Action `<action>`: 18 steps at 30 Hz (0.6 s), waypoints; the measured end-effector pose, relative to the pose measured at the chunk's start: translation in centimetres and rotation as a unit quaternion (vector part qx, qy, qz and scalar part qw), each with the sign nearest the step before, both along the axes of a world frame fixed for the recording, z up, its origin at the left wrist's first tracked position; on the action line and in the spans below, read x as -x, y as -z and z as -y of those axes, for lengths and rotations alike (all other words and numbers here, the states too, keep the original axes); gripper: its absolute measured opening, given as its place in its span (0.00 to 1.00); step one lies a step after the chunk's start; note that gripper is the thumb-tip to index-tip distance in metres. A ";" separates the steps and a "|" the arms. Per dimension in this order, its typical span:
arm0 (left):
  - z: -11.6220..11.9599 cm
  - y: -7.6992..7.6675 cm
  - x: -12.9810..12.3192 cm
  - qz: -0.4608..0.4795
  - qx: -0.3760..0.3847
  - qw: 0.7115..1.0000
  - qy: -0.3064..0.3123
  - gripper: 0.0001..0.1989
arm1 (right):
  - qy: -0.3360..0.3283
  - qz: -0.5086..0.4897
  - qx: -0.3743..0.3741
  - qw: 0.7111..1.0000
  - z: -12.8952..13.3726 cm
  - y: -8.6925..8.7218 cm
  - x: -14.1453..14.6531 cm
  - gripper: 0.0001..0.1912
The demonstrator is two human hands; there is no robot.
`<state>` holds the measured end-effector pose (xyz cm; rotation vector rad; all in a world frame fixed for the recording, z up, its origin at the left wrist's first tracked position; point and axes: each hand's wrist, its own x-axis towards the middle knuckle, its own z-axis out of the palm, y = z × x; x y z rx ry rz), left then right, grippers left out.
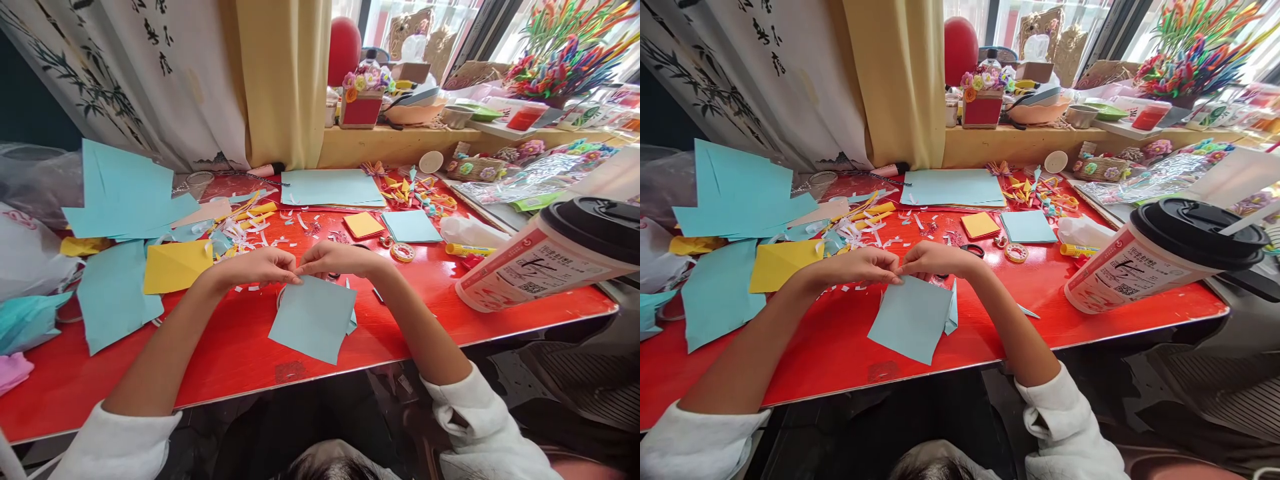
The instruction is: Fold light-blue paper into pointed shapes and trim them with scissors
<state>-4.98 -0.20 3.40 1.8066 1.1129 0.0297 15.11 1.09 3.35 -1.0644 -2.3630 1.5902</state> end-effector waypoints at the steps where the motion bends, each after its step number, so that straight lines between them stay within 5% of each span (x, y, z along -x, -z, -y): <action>1: 0.0 0.0 -0.1 0.001 -0.003 1.000 0.001 0.16 | 0.000 0.001 -0.003 1.000 0.0 0.0 0.0 0.13; 18: -0.4 0.1 0.3 0.009 -0.073 0.997 -0.019 0.15 | 0.042 0.048 -0.145 0.987 -0.1 0.1 0.3 0.10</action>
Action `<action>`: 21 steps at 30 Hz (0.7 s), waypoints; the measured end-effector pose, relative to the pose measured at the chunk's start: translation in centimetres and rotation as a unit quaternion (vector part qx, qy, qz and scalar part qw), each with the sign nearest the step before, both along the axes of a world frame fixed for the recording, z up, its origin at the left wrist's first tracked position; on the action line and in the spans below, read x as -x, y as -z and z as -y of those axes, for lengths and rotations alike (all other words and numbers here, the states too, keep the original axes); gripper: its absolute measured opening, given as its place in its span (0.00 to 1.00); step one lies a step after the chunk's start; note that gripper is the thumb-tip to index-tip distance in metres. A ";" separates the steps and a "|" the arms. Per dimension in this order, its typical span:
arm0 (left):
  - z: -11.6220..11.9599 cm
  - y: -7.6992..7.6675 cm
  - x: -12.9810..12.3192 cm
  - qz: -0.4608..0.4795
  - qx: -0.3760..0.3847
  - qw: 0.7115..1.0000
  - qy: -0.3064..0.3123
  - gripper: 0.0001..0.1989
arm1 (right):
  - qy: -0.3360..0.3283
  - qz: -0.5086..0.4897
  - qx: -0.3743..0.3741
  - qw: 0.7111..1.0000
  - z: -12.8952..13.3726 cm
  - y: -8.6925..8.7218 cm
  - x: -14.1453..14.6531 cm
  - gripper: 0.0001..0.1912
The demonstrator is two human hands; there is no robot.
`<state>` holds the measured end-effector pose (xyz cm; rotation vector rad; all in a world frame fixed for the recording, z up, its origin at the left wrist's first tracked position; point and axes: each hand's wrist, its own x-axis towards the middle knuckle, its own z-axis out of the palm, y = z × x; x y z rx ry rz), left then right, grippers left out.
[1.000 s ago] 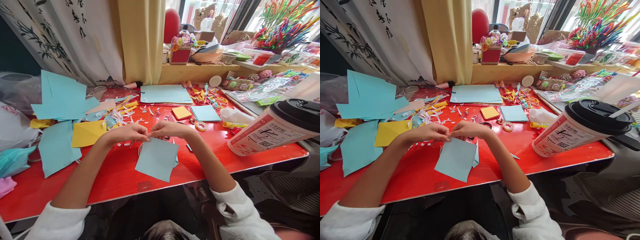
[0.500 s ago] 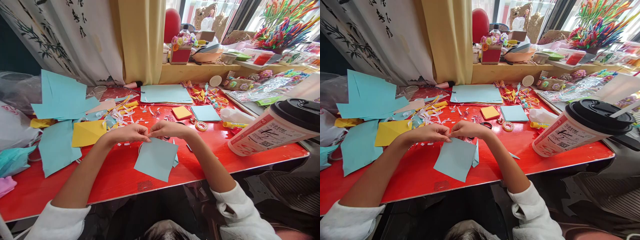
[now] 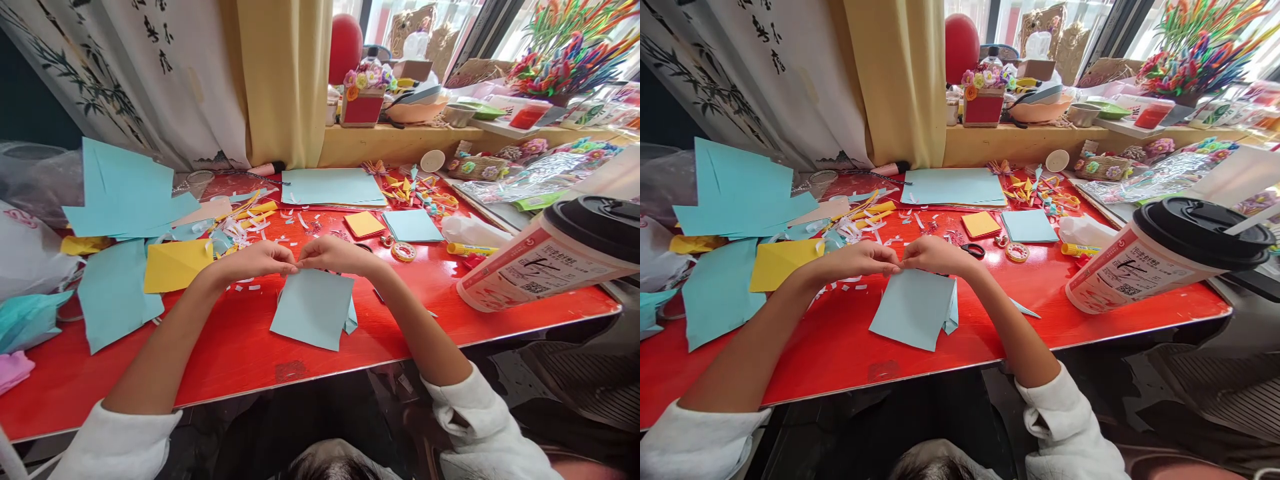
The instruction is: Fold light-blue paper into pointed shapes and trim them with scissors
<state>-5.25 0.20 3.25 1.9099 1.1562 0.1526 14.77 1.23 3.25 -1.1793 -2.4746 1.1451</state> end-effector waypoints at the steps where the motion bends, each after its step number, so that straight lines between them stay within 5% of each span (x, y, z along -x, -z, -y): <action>1: 0.0 0.0 0.0 -0.002 0.003 1.000 -0.001 0.15 | 0.004 0.003 0.000 1.000 0.0 0.0 0.0 0.11; 21: -0.1 0.3 0.0 -0.013 -0.030 0.999 0.001 0.15 | 0.006 -0.008 0.017 1.000 0.0 0.4 0.2 0.15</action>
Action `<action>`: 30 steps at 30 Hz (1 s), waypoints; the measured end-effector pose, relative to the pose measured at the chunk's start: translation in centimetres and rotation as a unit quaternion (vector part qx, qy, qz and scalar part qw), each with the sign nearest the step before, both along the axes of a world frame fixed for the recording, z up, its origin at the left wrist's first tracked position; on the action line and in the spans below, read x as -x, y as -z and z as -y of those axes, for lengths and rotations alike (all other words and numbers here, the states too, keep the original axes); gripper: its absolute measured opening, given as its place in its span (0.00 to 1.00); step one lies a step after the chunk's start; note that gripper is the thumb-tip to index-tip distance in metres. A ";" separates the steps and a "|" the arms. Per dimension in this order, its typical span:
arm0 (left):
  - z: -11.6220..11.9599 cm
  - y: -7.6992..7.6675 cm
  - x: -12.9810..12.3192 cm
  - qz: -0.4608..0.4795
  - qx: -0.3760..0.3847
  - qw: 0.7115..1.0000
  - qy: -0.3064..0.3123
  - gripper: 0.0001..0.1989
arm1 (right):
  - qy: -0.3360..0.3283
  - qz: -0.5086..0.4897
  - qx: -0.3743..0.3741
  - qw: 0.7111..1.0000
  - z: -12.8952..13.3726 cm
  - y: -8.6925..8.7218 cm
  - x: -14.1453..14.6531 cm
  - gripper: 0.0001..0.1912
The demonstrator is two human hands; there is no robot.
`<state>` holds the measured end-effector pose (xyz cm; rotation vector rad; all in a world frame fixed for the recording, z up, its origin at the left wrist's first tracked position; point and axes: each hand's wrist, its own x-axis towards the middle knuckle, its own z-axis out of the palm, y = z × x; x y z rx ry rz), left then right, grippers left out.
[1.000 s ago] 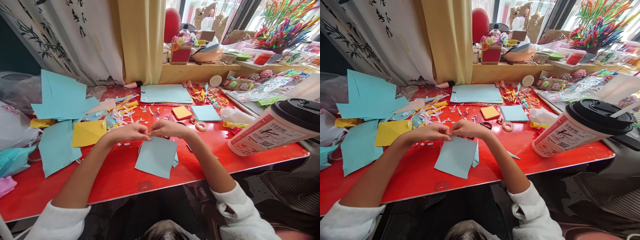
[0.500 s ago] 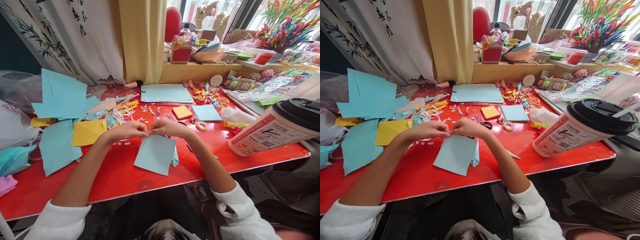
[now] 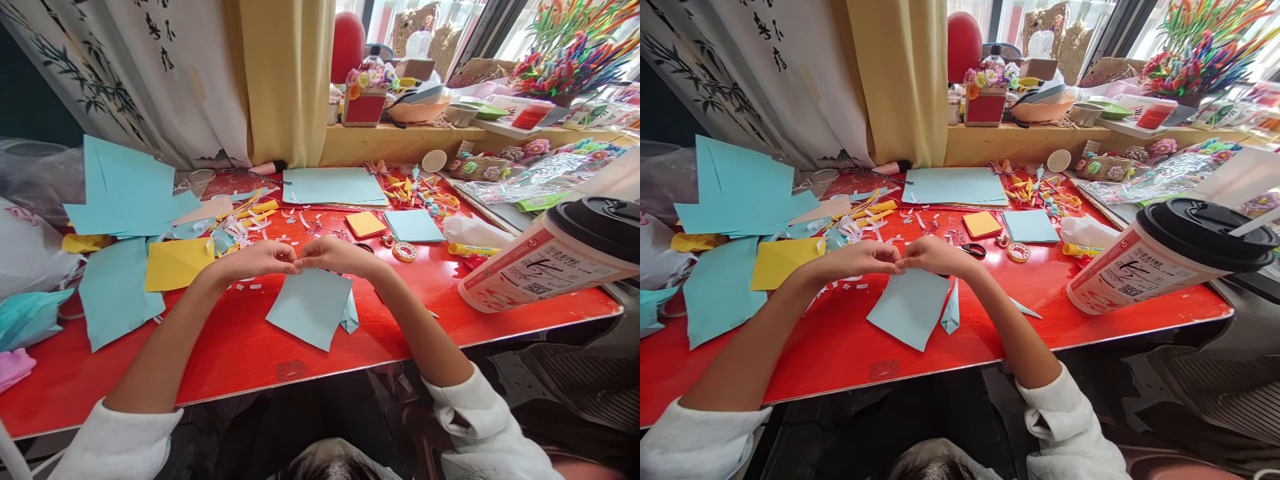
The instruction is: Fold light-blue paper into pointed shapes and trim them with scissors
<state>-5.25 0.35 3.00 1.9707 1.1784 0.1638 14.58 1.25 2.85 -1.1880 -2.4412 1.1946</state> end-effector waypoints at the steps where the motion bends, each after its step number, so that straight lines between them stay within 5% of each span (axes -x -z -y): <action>1: -0.1 0.0 0.0 0.006 -0.007 1.000 0.001 0.15 | 0.003 0.000 -0.006 1.000 0.0 -0.1 0.0 0.15; 19: -0.1 0.1 0.0 0.021 -0.047 0.998 -0.023 0.19 | 0.026 -0.031 -0.091 0.995 -0.6 0.5 0.0 0.10; 30: -0.1 0.2 -0.1 0.016 -0.053 0.997 -0.048 0.14 | 0.039 -0.043 -0.077 0.995 -0.6 0.7 0.2 0.11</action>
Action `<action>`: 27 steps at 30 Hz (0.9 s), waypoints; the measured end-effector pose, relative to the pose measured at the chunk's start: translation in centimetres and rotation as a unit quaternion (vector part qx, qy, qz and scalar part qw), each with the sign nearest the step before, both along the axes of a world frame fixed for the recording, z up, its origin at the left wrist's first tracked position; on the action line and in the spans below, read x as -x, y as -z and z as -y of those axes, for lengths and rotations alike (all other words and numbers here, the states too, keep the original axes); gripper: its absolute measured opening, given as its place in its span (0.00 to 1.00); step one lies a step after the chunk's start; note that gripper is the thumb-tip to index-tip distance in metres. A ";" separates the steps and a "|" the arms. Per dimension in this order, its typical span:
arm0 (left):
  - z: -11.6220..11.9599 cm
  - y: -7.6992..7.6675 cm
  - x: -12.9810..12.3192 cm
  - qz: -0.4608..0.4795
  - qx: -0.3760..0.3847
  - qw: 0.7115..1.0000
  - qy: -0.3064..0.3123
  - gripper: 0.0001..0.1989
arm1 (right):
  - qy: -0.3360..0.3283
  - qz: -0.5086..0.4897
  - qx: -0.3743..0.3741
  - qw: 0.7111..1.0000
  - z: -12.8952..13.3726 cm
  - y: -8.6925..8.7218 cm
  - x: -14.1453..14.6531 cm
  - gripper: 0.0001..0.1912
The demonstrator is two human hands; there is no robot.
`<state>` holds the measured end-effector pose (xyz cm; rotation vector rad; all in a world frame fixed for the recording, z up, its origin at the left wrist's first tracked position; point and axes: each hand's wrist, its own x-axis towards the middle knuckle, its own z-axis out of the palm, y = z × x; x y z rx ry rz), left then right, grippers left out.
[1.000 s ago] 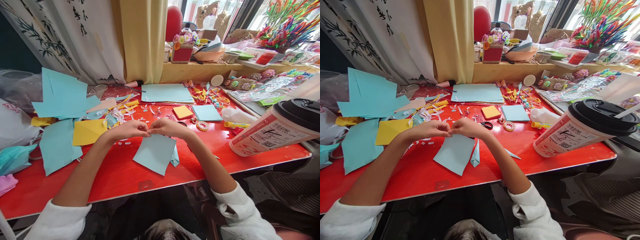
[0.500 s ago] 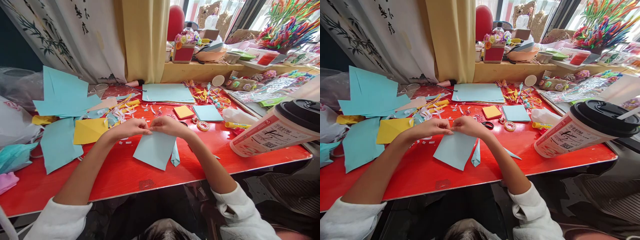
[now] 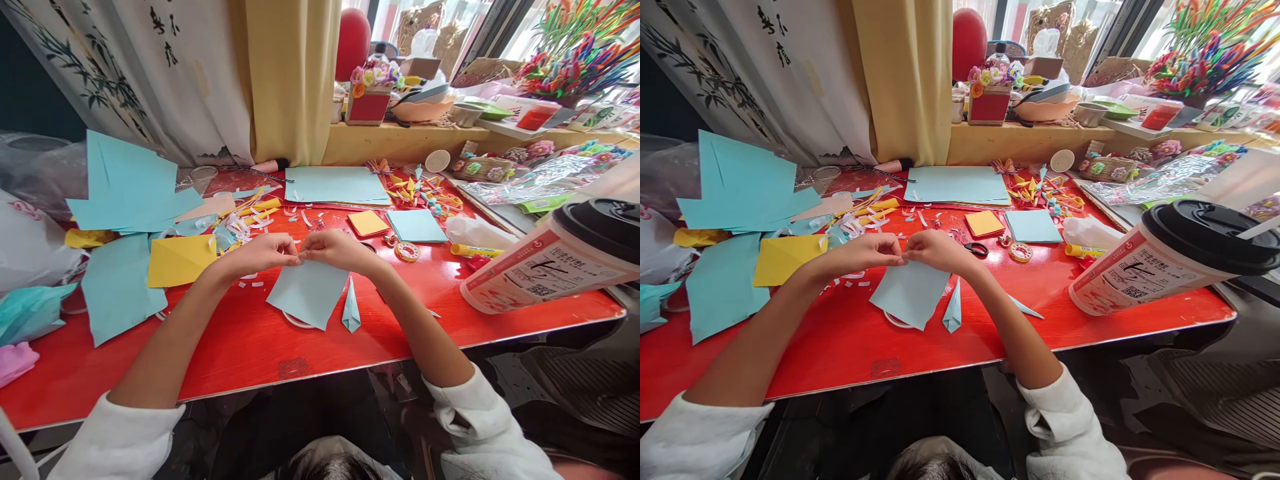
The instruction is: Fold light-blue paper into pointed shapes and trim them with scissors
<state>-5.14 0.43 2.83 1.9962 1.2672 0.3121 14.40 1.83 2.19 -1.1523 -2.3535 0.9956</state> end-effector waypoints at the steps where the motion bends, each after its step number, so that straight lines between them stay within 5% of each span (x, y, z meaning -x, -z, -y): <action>1: 0.0 0.0 0.0 0.000 -0.002 1.000 0.002 0.14 | 0.002 -0.008 -0.001 1.000 0.0 0.0 0.0 0.10; 27: -0.3 0.3 0.0 0.047 -0.014 0.998 -0.049 0.14 | 0.061 -0.059 -0.120 0.989 -0.3 1.1 0.5 0.05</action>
